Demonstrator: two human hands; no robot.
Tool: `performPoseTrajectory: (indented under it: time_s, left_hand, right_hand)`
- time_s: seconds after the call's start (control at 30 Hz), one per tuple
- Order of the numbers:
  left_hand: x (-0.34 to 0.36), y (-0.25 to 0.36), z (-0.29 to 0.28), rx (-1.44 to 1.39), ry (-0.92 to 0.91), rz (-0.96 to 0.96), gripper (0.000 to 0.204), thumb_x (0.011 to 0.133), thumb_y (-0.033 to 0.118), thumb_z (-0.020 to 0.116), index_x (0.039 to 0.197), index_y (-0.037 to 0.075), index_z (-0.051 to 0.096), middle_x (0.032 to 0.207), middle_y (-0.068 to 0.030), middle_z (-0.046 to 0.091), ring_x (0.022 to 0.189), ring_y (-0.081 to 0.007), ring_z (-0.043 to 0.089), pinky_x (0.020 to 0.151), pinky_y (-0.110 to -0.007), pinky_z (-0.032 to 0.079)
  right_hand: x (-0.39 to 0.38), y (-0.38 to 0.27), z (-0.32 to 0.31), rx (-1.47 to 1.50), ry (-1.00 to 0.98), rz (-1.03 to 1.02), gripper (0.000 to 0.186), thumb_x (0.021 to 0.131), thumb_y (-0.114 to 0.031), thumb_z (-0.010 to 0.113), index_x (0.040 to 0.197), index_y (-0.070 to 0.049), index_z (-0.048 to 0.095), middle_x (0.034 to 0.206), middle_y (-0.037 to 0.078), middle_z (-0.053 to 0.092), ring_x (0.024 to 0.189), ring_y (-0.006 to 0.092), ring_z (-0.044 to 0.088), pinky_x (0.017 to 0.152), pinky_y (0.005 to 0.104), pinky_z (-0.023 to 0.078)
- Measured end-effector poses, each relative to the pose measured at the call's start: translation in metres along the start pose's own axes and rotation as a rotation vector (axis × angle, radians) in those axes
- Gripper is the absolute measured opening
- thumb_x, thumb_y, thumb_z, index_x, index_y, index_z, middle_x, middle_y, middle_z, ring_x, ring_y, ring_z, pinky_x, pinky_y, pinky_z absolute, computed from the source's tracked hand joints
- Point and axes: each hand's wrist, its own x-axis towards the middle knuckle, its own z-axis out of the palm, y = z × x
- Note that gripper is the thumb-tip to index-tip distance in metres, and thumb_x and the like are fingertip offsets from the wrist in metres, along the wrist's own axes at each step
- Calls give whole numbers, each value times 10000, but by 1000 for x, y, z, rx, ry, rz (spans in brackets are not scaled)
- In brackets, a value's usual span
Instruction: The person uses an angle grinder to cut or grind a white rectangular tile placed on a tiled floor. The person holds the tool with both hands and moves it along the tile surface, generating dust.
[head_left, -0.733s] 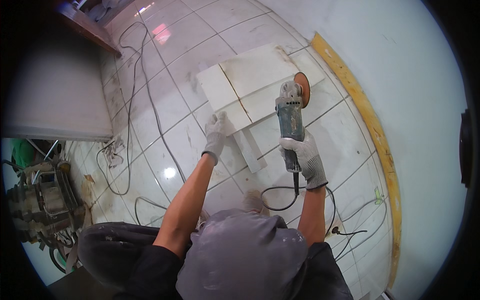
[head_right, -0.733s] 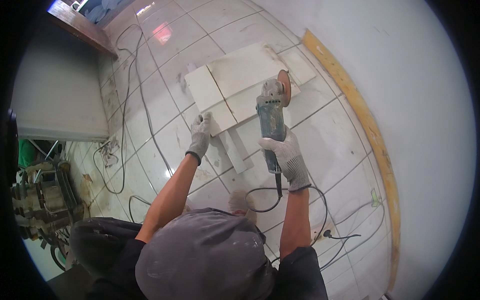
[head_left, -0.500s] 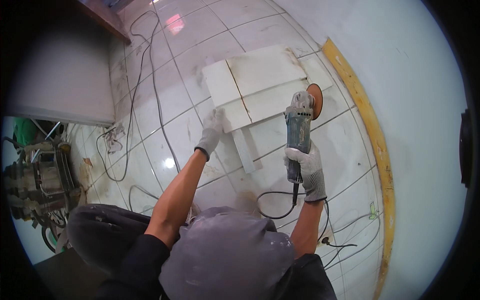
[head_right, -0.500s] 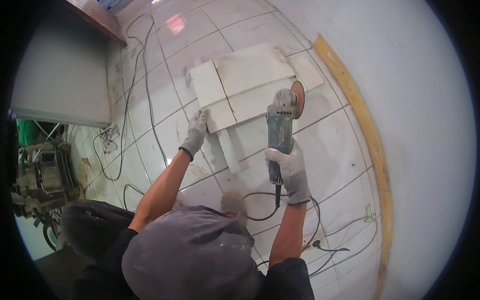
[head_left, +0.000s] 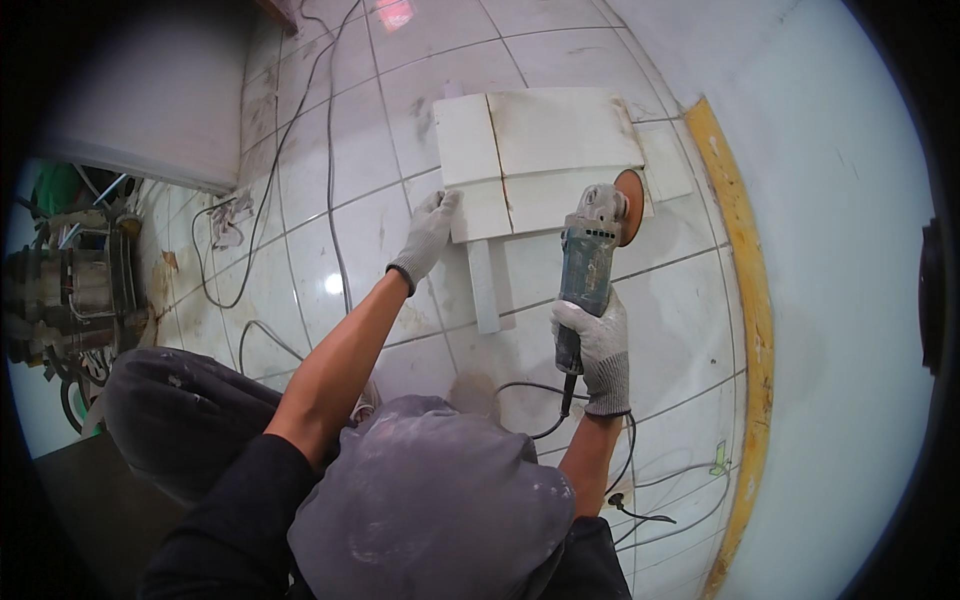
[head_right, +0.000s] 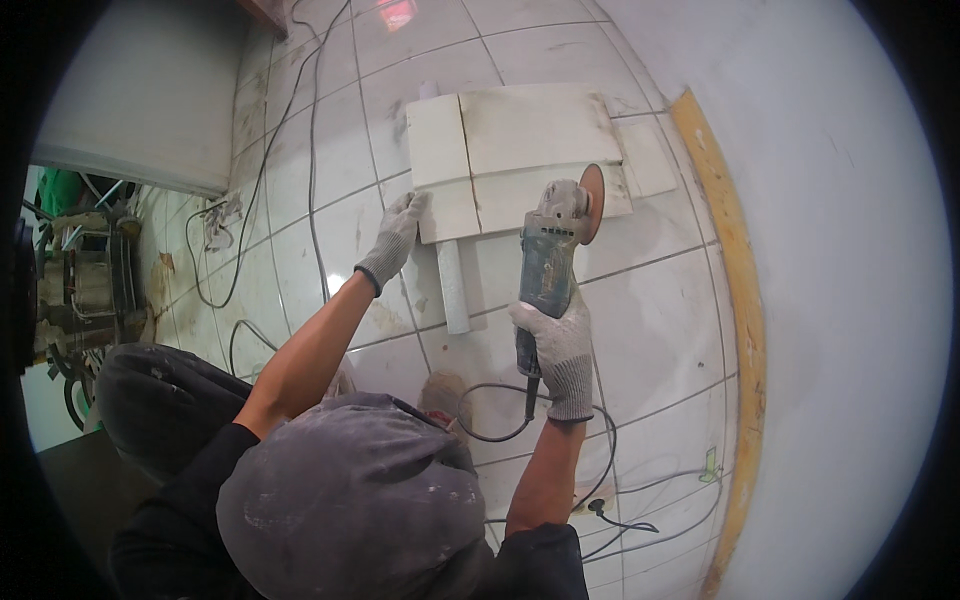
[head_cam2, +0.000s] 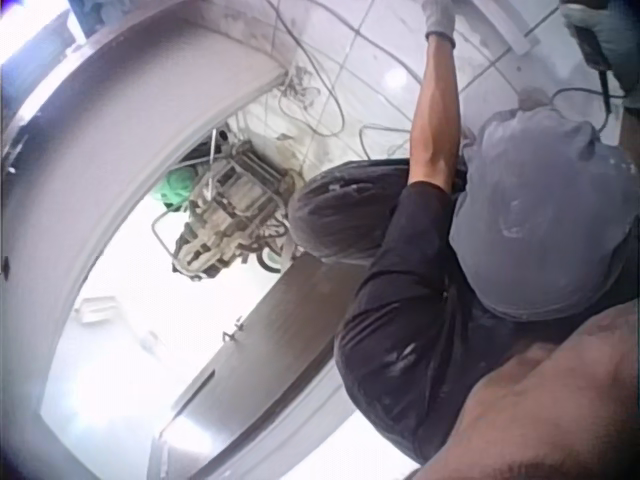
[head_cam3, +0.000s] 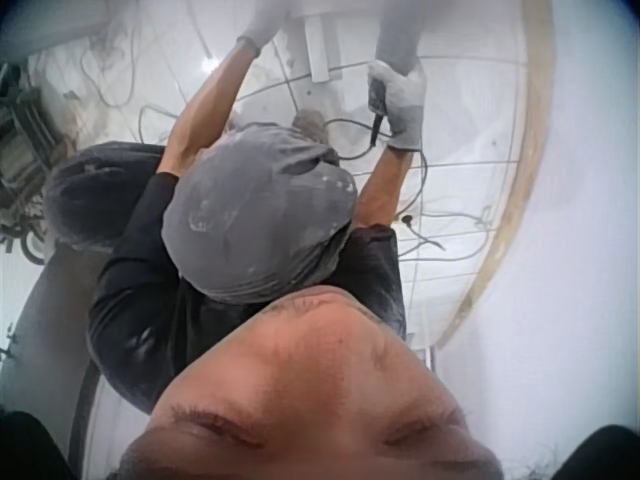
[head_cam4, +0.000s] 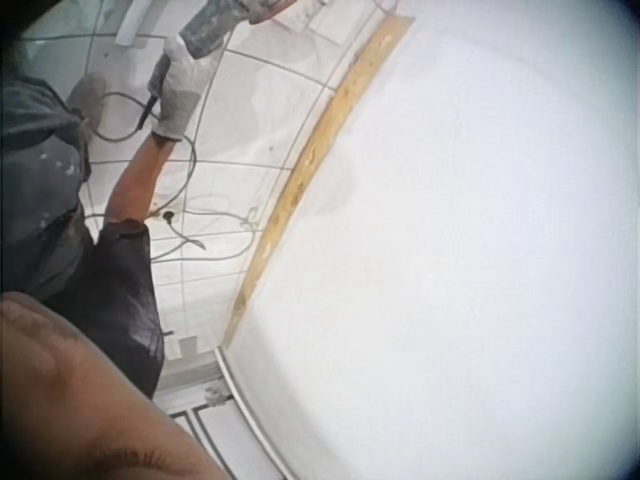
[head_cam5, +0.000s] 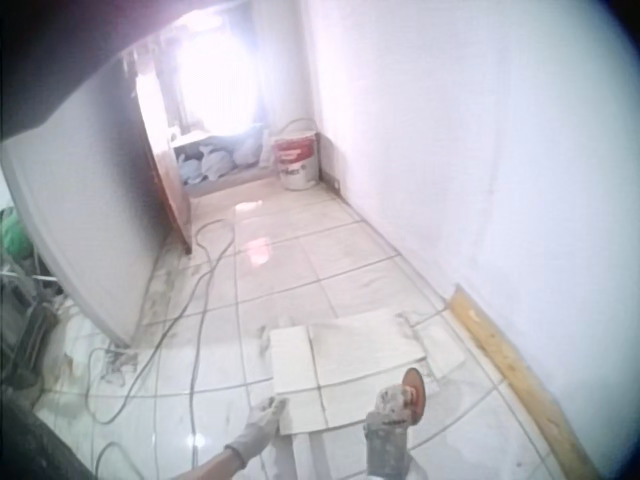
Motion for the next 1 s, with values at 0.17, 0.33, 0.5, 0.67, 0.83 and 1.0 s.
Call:
performPoseTrajectory:
  time_s: [0.17,0.33,0.5,0.67,0.83,1.0]
  left_hand:
    - [-6,-2,7,-10,69,-41,457,1169,493,631,1248,52,722,996,32,668,909,-90,603,804,-301,524]
    - [-13,7,22,-25,110,-167,476,1164,508,625,1243,47,715,1009,-20,708,896,-114,650,782,-318,551]
    - [-11,-6,20,-19,169,-125,456,1159,462,620,1214,17,702,921,-66,718,713,-168,686,603,-362,578]
    - [-10,-11,15,-41,161,-118,472,1158,472,615,1229,13,702,927,-84,735,718,-184,699,608,-365,584]
    - [-14,0,24,-85,178,-138,452,1161,461,614,1195,21,715,890,-74,736,673,-181,681,577,-363,570]
    - [-16,-2,18,-23,108,-119,454,1175,468,587,1227,32,704,918,-65,725,737,-169,691,630,-355,583]
  right_hand:
    - [12,3,24,-113,-73,23,558,868,-141,888,1353,-5,650,1045,70,745,864,156,729,790,342,620]
    - [18,-1,64,-239,-138,27,653,839,-225,895,1395,15,649,1083,122,773,920,201,761,822,376,628]
    - [30,7,96,-390,-176,47,705,823,-309,888,1385,40,645,1094,157,778,942,241,772,846,408,629]
    - [34,13,104,-376,-197,16,708,824,-310,890,1384,49,646,1084,167,780,936,247,773,860,402,626]
    - [38,17,98,-388,-206,26,720,825,-312,899,1392,53,644,1084,164,781,938,246,773,861,395,626]
    - [29,15,93,-377,-140,65,721,825,-312,909,1397,42,648,1089,155,783,925,243,772,850,394,628]
